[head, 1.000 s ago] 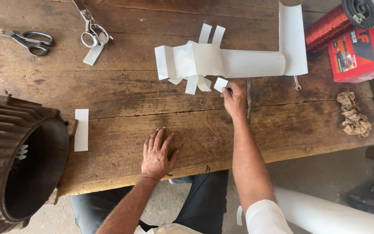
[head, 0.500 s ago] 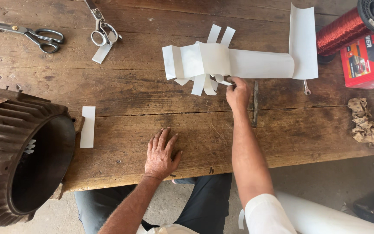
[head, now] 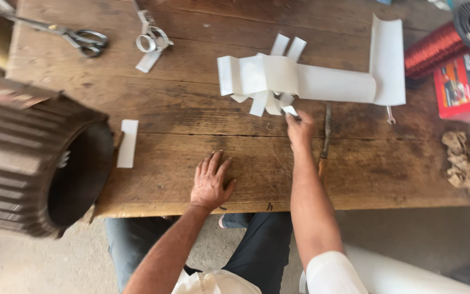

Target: The person cuts strips of white insulation paper using a knife on a wooden workbench. They then fold the strips and insert them into the slots of a large metal motor housing.

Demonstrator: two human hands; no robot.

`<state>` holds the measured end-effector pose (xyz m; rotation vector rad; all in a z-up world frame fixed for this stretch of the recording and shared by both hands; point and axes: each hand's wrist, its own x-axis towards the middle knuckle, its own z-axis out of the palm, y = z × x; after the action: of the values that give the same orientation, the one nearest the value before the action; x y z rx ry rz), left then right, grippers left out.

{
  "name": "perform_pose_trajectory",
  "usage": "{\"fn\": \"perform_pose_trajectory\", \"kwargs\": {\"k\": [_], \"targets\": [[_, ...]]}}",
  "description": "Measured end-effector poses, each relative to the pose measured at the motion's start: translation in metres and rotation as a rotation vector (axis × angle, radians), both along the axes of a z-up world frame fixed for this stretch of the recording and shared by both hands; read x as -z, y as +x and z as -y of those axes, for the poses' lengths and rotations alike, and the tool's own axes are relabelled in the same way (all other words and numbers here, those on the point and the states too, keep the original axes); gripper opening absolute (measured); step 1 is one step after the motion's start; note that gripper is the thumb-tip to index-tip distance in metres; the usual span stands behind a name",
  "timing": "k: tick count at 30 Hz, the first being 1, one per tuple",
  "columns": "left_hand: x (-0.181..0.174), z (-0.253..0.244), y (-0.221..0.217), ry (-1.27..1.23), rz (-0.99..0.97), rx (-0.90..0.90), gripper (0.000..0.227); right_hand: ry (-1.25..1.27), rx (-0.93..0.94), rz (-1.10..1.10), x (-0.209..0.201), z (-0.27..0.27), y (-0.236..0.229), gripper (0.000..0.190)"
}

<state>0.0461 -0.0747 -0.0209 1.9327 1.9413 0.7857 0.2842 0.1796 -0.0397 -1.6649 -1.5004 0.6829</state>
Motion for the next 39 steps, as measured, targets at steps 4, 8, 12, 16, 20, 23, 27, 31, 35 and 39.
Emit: {"fn": "perform_pose_trajectory", "kwargs": {"k": [4,8,12,16,20,23,27,31,35,39], "targets": [[0.0,0.005,-0.002,0.112,0.071,-0.036,0.061,0.049,0.022,-0.24,-0.043,0.082,-0.003,0.024],[-0.013,0.023,-0.007,0.269,0.273,-0.086,0.054,0.398,-0.165,0.141,-0.082,0.218,-0.024,0.017],[-0.036,0.066,0.0,-0.015,0.913,-0.18,0.06,0.429,-0.493,0.135,-0.11,0.32,-0.048,0.014],[-0.054,0.117,0.0,-0.034,1.198,-0.158,0.061,0.35,-0.73,0.169,-0.129,0.364,-0.066,0.022],[-0.058,0.157,-0.011,-0.006,1.133,-0.259,0.049,0.189,-1.033,0.027,-0.137,0.373,-0.064,0.034],[-0.056,0.188,-0.014,-0.012,1.156,-0.321,0.038,0.031,-1.106,-0.28,-0.129,0.373,-0.063,0.049],[-0.07,0.208,-0.002,0.008,1.126,-0.344,0.023,-0.333,-0.813,-0.649,-0.111,0.375,-0.073,0.047],[-0.087,0.218,0.0,-0.014,1.125,-0.314,0.019,-0.442,-0.738,-0.727,-0.106,0.381,-0.077,0.033],[-0.097,0.225,-0.001,0.076,1.313,-0.331,0.031,-0.448,-0.806,-0.726,-0.109,0.384,-0.084,0.03],[-0.092,0.232,0.0,-0.005,1.411,-0.312,0.024,-0.525,-0.764,-0.758,-0.105,0.389,-0.081,0.015]]}}
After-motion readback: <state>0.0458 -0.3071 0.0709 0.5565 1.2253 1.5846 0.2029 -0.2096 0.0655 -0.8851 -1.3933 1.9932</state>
